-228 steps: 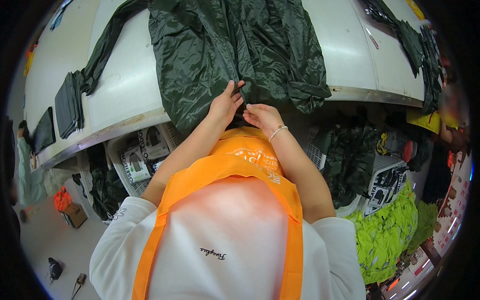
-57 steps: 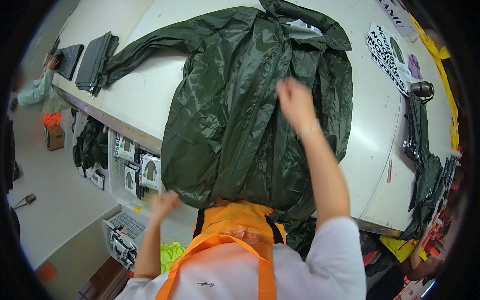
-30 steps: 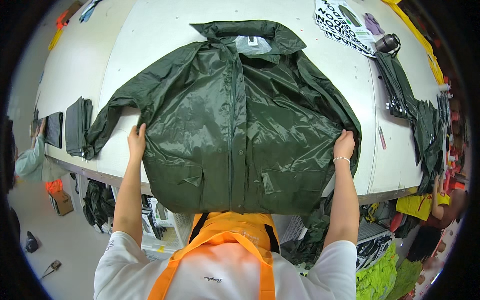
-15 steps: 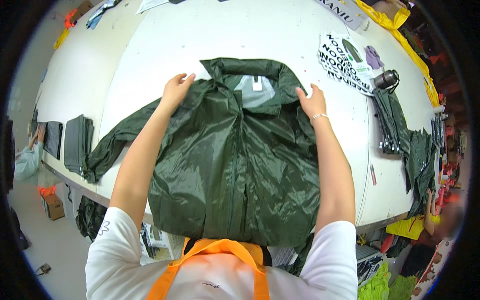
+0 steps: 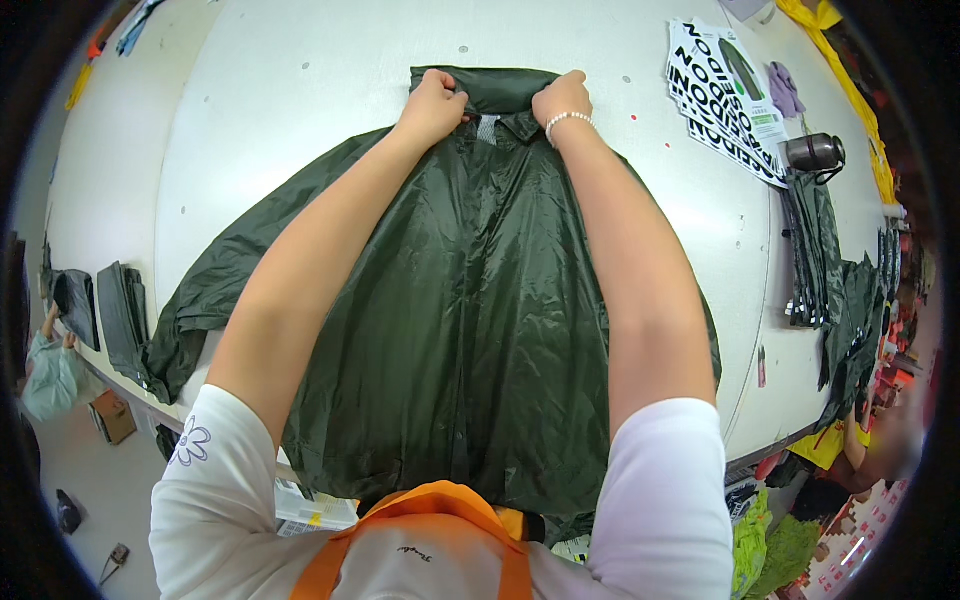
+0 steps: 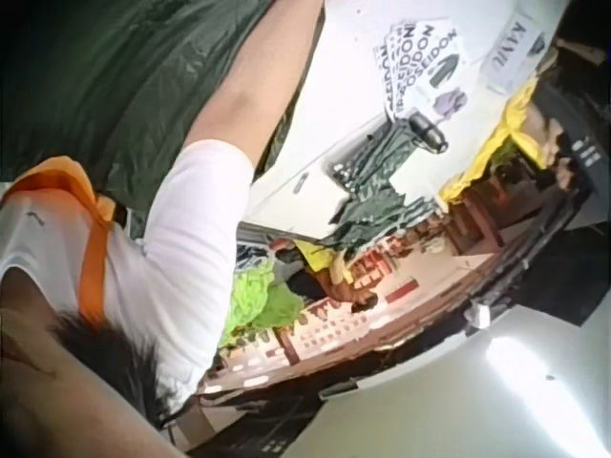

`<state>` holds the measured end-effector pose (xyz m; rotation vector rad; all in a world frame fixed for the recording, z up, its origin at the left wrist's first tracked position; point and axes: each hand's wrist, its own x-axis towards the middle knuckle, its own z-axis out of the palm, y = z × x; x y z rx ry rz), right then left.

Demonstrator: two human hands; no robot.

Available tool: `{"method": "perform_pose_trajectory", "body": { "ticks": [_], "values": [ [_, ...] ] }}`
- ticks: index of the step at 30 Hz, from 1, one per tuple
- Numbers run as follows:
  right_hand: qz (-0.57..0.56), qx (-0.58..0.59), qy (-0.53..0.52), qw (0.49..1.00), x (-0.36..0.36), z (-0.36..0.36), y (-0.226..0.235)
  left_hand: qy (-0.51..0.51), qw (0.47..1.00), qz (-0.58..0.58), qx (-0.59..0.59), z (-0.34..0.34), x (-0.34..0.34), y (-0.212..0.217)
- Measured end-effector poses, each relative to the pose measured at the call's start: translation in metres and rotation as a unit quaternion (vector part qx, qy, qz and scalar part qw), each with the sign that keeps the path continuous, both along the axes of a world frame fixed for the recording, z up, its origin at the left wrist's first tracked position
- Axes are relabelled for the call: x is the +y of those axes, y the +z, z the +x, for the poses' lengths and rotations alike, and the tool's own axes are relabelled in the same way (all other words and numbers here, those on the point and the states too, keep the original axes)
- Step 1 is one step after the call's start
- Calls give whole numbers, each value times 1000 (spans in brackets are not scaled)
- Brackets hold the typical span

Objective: The person folds a dark green jacket on a white table, aligning edges and smoothing the fabric. They then unfold the jacket, attach a tag to the collar, and refold it before placing it aside.

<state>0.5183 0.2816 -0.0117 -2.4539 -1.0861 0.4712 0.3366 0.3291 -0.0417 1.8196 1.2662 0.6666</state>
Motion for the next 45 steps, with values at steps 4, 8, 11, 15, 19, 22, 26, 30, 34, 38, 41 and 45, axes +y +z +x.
{"method": "perform_pose_trajectory", "body": {
  "ticks": [4,8,11,15,19,22,26,30,34,38,41,45],
  "values": [
    [215,-216,213,928,-71,-62,47,-75,988,-5,-134,-13,-31,42],
    [273,-235,468,807,-126,-120,40,-46,983,133,-115,-47,-81,64],
    [167,-197,430,865,-151,-102,31,-110,976,186,26,-76,-125,54],
    [71,-158,381,908,-162,-85,30,-176,944,230,160,-91,-143,38],
    [9,-120,410,904,-162,-85,41,-191,930,246,195,-91,-144,21],
    [-14,-147,448,882,-162,-85,44,-193,927,255,197,-92,-142,19],
    [-33,-128,434,891,-154,-94,48,-193,928,249,196,-95,-140,18],
    [53,-259,376,888,-117,-99,42,-191,933,240,187,-99,-140,20],
    [105,-292,321,895,-72,-77,44,-199,927,248,199,-93,-141,23],
    [209,-158,258,930,-101,-94,45,-203,924,248,208,-92,-138,22],
    [279,62,230,930,-205,-88,77,-228,921,242,203,-91,-137,21],
    [158,62,238,956,-446,-65,110,-280,935,200,88,-112,-174,66]
  ]
}}
